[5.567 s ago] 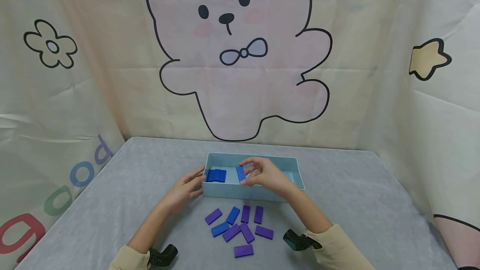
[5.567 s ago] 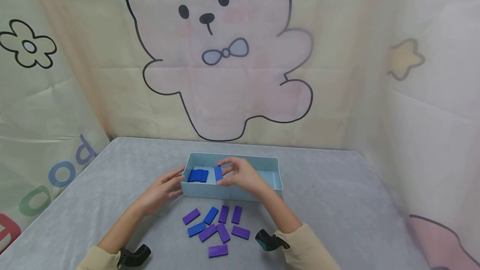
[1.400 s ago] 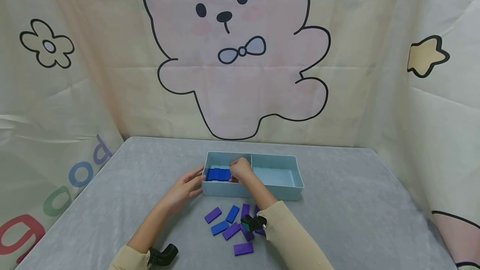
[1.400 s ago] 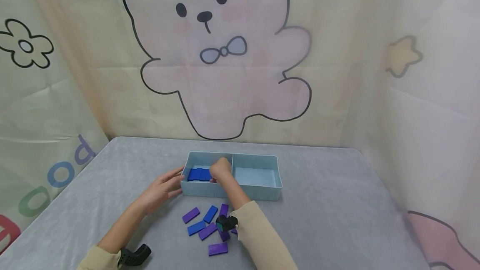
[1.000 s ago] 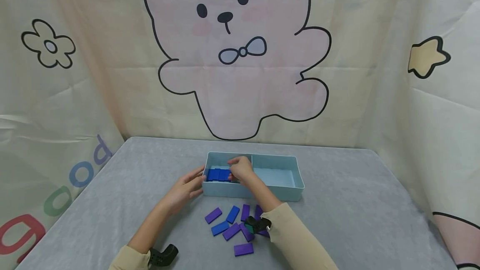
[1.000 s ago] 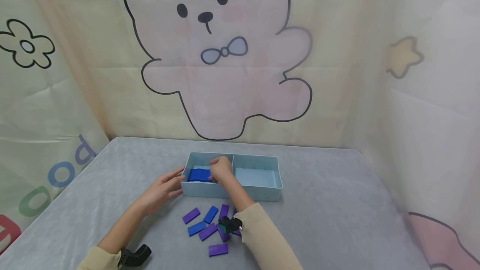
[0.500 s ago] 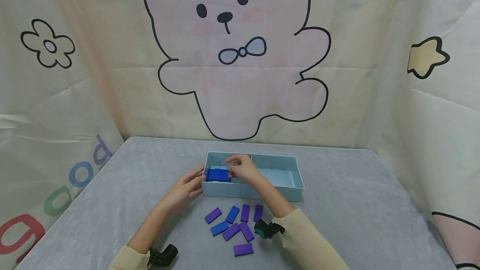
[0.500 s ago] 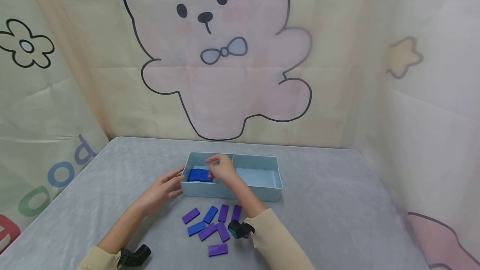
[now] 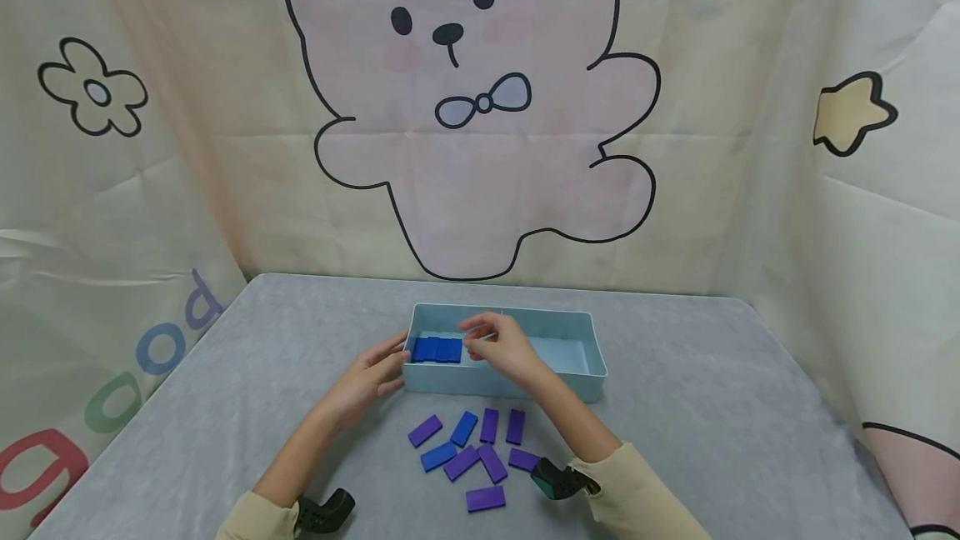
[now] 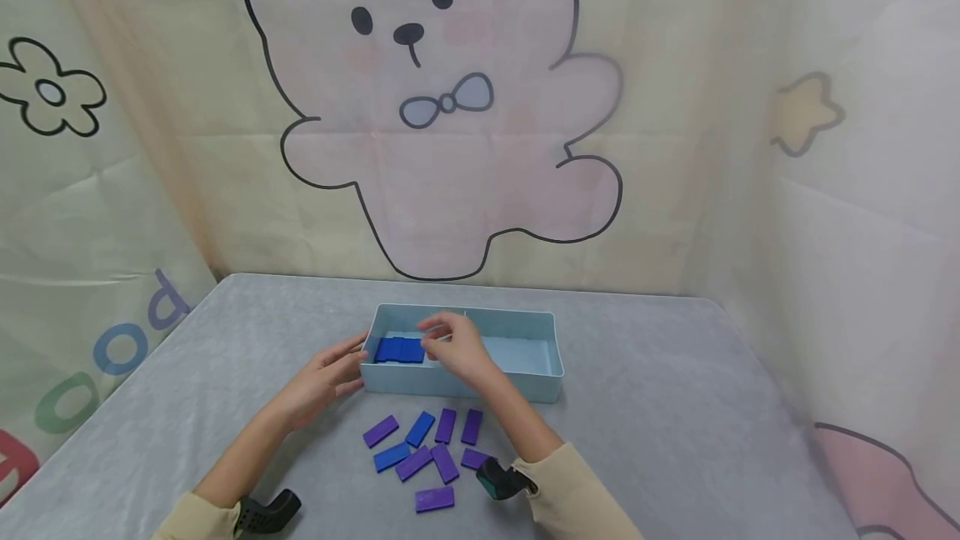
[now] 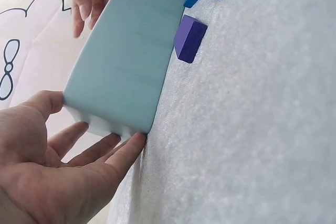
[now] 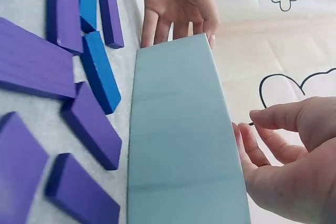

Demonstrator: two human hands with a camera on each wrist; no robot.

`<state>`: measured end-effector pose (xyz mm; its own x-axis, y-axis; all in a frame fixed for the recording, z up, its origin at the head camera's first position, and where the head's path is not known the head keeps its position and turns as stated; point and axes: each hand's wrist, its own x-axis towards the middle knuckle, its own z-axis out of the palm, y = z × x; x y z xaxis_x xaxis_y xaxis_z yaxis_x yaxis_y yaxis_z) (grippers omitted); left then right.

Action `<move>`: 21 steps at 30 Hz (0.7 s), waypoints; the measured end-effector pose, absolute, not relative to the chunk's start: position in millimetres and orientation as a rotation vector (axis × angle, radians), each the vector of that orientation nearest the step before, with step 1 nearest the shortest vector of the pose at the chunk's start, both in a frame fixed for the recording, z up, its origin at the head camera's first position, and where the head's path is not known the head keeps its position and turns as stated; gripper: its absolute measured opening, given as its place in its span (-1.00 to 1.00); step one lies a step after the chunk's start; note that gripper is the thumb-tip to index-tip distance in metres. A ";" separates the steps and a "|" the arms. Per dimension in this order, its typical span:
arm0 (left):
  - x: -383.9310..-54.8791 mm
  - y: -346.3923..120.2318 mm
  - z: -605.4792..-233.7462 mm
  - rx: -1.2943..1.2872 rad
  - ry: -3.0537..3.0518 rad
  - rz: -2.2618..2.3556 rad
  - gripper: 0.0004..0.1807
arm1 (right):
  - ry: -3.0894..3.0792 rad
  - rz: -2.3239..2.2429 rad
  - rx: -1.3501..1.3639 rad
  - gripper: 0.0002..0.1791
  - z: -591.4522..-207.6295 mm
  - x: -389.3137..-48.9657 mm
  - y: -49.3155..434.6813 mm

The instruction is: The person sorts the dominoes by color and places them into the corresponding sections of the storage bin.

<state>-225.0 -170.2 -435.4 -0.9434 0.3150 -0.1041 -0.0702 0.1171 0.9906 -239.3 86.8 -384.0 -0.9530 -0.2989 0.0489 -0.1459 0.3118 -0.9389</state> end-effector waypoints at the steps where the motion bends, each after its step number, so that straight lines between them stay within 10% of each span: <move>1: -224.9 -170.2 -435.4 0.240 2.111 1.899 -0.30 | 2.434 -1.720 -0.428 -0.72 -384.3 -237.8 88.0; 21: -225.0 -169.4 -435.1 0.231 2.115 1.904 -0.32 | 2.468 -1.624 -0.772 -0.77 -390.9 -201.3 98.7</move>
<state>-225.0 -169.4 -435.1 -0.9463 0.3063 -0.1037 -0.0711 0.1158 0.9907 -201.3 98.7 -390.9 -0.8686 -0.4544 0.1974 -0.3610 0.3076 -0.8804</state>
